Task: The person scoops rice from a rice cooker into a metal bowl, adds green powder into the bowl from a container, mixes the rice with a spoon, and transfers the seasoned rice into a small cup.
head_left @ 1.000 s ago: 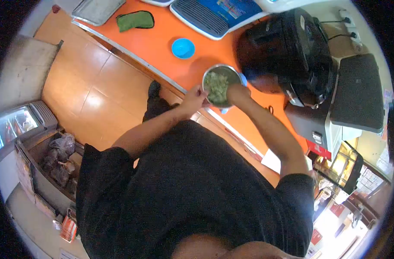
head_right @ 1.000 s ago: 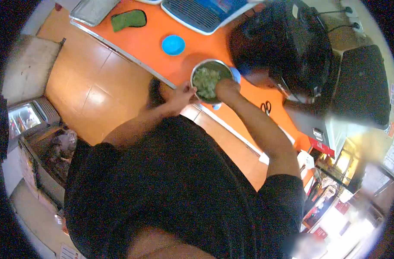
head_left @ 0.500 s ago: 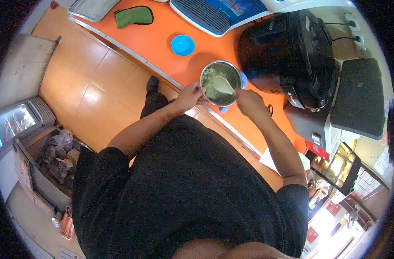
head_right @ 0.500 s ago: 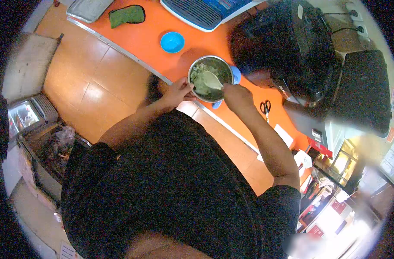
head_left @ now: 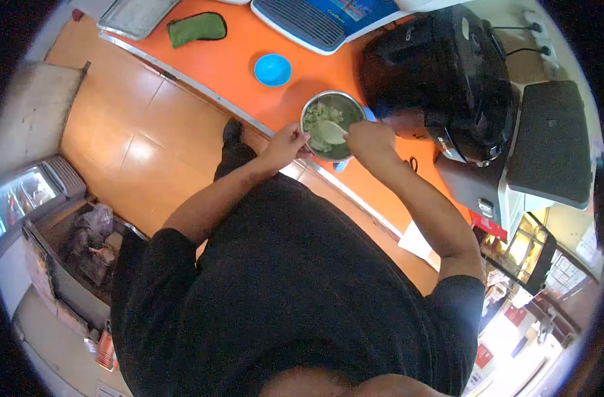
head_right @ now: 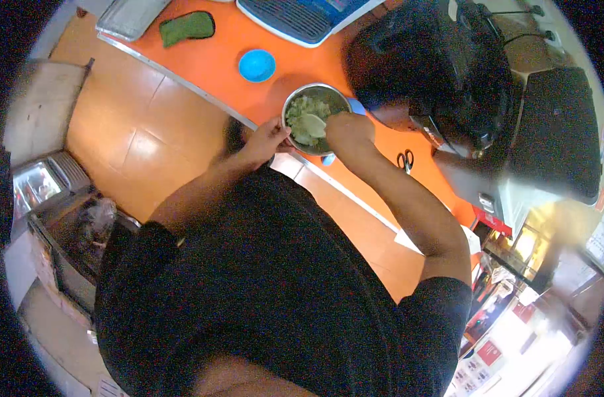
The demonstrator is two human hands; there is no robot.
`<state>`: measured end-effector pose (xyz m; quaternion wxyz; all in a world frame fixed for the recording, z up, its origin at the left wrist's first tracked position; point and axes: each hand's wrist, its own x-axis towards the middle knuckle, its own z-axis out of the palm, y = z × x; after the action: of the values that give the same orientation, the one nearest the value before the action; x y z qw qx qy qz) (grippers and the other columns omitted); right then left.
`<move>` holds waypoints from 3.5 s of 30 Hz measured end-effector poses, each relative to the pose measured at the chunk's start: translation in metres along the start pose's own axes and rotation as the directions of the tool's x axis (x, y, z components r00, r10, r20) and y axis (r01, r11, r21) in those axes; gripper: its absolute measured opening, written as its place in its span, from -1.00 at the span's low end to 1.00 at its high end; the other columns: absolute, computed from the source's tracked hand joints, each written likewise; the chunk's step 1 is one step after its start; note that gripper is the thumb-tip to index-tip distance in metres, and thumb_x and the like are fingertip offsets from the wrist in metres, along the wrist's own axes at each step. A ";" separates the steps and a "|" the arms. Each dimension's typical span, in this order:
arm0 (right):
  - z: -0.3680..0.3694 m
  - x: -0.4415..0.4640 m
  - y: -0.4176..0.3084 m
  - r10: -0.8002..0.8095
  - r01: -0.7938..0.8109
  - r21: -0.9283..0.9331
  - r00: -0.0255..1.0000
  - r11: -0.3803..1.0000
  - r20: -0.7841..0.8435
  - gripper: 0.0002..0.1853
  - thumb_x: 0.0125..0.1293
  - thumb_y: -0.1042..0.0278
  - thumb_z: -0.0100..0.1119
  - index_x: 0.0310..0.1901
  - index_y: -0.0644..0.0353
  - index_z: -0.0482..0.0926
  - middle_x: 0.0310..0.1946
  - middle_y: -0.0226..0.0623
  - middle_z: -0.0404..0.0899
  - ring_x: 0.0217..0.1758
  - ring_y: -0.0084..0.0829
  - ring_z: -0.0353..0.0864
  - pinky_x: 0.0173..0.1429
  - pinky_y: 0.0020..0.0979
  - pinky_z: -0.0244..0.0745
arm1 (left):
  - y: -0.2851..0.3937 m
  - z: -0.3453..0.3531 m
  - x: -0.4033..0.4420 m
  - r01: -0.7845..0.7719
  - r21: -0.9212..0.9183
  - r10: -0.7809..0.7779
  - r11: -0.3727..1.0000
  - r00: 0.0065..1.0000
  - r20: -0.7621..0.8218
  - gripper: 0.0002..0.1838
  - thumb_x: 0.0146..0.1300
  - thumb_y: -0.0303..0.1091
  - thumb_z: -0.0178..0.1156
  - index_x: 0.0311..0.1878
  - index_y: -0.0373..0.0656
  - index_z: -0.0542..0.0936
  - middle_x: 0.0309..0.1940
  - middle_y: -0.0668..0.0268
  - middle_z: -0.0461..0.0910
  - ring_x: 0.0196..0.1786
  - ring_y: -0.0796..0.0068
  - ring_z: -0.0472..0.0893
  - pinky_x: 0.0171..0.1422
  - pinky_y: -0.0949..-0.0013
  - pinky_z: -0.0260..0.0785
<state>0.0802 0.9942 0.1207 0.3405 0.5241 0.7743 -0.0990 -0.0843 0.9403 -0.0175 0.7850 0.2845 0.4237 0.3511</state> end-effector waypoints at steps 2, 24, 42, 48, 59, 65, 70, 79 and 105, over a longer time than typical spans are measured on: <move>0.013 0.001 -0.012 -0.010 0.010 0.008 1.000 1.000 0.014 -0.79 0.14 0.29 0.06 -0.28 0.10 0.67 -0.29 -0.24 0.66 -0.23 -0.31 0.67 -0.29 -0.29 0.56 | 0.000 -0.001 0.003 0.024 0.029 -0.024 0.999 1.000 0.006 -0.81 0.38 -0.32 -0.06 -0.15 -0.26 0.29 -0.34 0.20 0.44 -0.32 0.42 0.58 -0.14 0.34 0.60; -0.020 0.012 0.021 0.051 -0.051 -0.026 0.999 0.998 -0.014 -0.73 0.22 0.28 -0.03 -0.20 0.18 0.63 -0.21 -0.12 0.62 -0.13 -0.17 0.64 -0.10 -0.18 0.54 | 0.032 -0.016 0.009 -0.015 0.003 0.015 1.000 1.000 -0.012 -0.81 0.31 -0.35 0.04 -0.10 -0.23 0.37 -0.40 0.30 0.45 -0.42 0.45 0.59 -0.29 0.39 0.57; -0.007 0.028 0.019 0.071 -0.061 0.095 0.992 0.994 -0.103 -0.63 0.34 0.15 -0.18 -0.29 0.15 0.63 -0.24 -0.12 0.62 -0.17 -0.18 0.64 -0.12 -0.11 0.50 | 0.049 -0.038 0.036 -0.026 0.223 0.005 0.975 0.996 0.092 -0.82 0.23 -0.49 0.10 -0.21 -0.20 0.27 -0.36 0.22 0.40 -0.38 0.41 0.58 -0.37 0.38 0.59; 0.032 0.075 -0.027 0.291 -0.303 0.314 0.953 0.900 0.086 -0.61 0.32 0.07 -0.16 -0.17 0.15 0.61 -0.13 -0.09 0.59 -0.08 -0.20 0.60 -0.04 -0.15 0.47 | 0.054 -0.041 0.040 -0.013 0.351 -0.037 0.936 0.990 0.134 -0.81 0.24 -0.50 0.08 -0.18 -0.24 0.27 -0.31 0.22 0.39 -0.30 0.36 0.60 -0.32 0.36 0.61; 0.051 0.068 -0.019 0.475 -0.502 0.177 0.863 0.847 0.174 -0.69 0.22 0.15 0.00 -0.18 0.13 0.64 -0.19 -0.20 0.64 -0.16 -0.22 0.65 -0.19 -0.16 0.55 | 0.043 -0.033 0.036 -0.026 0.229 -0.001 0.973 0.993 0.120 -0.79 0.22 -0.52 0.08 -0.25 -0.25 0.22 -0.38 0.20 0.39 -0.35 0.35 0.62 -0.36 0.38 0.60; -0.047 0.042 0.007 0.424 -0.440 0.053 0.887 0.897 0.181 -0.66 0.25 0.08 -0.02 -0.18 0.14 0.63 -0.16 -0.23 0.63 -0.10 -0.23 0.64 -0.16 -0.20 0.56 | 0.041 -0.039 0.038 -0.005 0.171 -0.015 0.985 0.993 0.121 -0.78 0.22 -0.49 0.11 -0.28 -0.25 0.23 -0.41 0.22 0.39 -0.39 0.35 0.63 -0.37 0.39 0.60; 0.068 0.066 -0.001 0.250 -0.293 0.172 0.939 0.940 0.237 -0.67 0.24 0.14 -0.05 -0.20 0.16 0.62 -0.17 -0.09 0.61 -0.18 -0.19 0.64 -0.10 -0.17 0.52 | 0.047 -0.035 0.038 0.004 0.143 -0.020 0.990 0.994 0.110 -0.80 0.23 -0.48 0.10 -0.25 -0.25 0.24 -0.40 0.18 0.43 -0.40 0.34 0.64 -0.39 0.39 0.59; -0.030 0.000 -0.023 0.376 -0.391 0.246 0.920 0.887 0.108 -0.55 0.35 -0.02 -0.19 -0.18 0.16 0.60 -0.21 -0.07 0.61 -0.10 -0.13 0.61 -0.07 -0.07 0.50 | 0.057 -0.042 0.033 0.103 0.169 -0.126 0.980 0.983 0.130 -0.83 0.38 -0.29 -0.08 -0.14 -0.20 0.32 -0.36 0.23 0.48 -0.38 0.40 0.62 -0.30 0.38 0.56; 0.019 0.060 -0.032 0.330 -0.343 0.138 0.938 0.929 0.107 -0.70 0.23 0.14 0.01 -0.20 0.13 0.63 -0.19 -0.16 0.63 -0.15 -0.21 0.64 -0.19 -0.13 0.54 | 0.046 -0.043 0.038 0.031 0.163 -0.067 0.986 0.974 0.216 -0.85 0.37 -0.39 -0.08 -0.26 -0.26 0.23 -0.35 0.08 0.52 -0.26 0.24 0.65 -0.16 0.27 0.60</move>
<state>0.0474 1.0158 0.0617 0.3423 0.6692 0.6485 -0.1203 -0.1208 1.0038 -0.0215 0.8106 0.3727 0.3672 0.2630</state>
